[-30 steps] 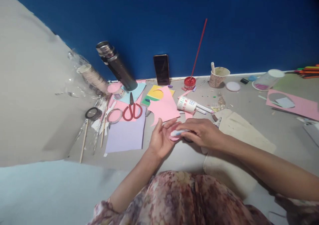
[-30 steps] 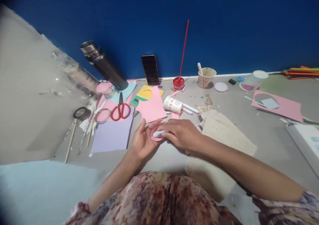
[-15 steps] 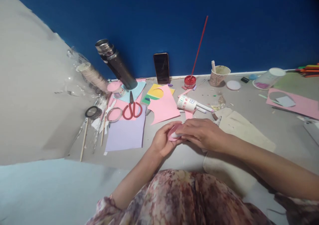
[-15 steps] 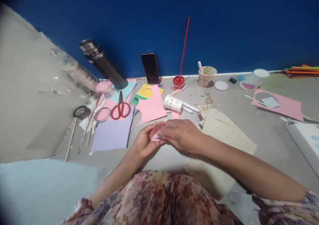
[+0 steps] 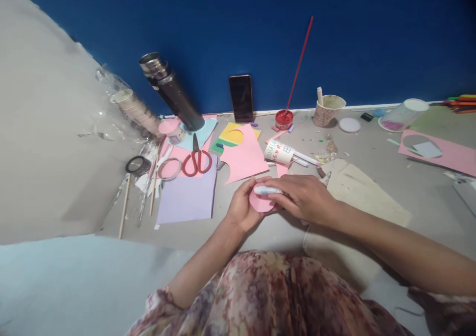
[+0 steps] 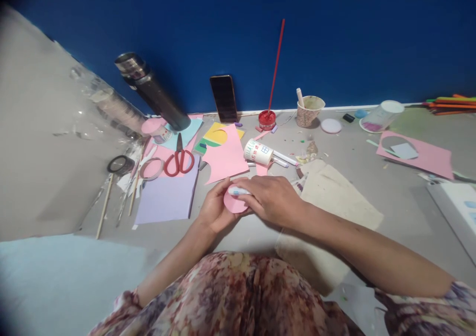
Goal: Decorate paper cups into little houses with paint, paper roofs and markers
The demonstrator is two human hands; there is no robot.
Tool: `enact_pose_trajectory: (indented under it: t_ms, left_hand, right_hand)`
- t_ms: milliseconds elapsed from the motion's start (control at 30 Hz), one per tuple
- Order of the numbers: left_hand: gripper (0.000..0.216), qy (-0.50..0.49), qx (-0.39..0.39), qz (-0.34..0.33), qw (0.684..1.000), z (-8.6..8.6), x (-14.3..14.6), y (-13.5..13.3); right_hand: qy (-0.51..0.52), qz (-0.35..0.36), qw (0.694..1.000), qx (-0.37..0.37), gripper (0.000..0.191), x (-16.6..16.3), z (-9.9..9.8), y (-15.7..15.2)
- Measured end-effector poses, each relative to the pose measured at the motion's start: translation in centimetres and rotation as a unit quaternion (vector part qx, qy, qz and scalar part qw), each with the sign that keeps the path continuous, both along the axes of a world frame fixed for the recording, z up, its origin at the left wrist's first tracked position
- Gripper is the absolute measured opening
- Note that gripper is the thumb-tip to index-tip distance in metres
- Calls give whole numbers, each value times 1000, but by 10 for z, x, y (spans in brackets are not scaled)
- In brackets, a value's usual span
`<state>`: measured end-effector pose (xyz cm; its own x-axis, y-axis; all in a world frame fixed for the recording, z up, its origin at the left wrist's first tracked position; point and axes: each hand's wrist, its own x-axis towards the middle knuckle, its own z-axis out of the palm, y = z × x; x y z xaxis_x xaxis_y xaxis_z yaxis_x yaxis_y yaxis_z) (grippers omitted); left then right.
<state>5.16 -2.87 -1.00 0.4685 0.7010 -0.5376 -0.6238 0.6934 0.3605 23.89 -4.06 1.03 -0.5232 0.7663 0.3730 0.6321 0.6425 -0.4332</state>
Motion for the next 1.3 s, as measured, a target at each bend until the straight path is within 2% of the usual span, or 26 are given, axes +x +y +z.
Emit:
enact_pose_trajectory:
  t_ms: [100,267,633,733,833,1000,1133,1300]
  left_hand:
    - [57,20,-16,-6,1000,3,2,-1]
    - [71,58,33,-1,998,7,5,-5]
    - [69,76,90,48,992,12,0,-6]
    - [69,57,72,39,995,9,-5,-4]
    - [64,34,65,1,997,2,-9,-3]
    - [49,9,61,-60,996,-7,-13,-3]
    - [41,7,59,-81,995,-9,-12,-2]
    - [29,15,34,-54,998,-7,-12,-2]
  right_hand:
    - [-19,-7,1000,-15,29,-4,-5,-2]
    - [5,3,999,-38,29,-7,-9,-3]
    - [34,16,989,-144,24,-8,-9,-1]
    - [62,12,982,-180,23,-6,-3,2]
    - [67,-4,979,-194,24,-3,3,4]
    - [49,23,982,-183,18,0,8,6]
    - [26,74,989,-127,20,0,6,4]
    - [25,88,995,-46,23,0,-1,4]
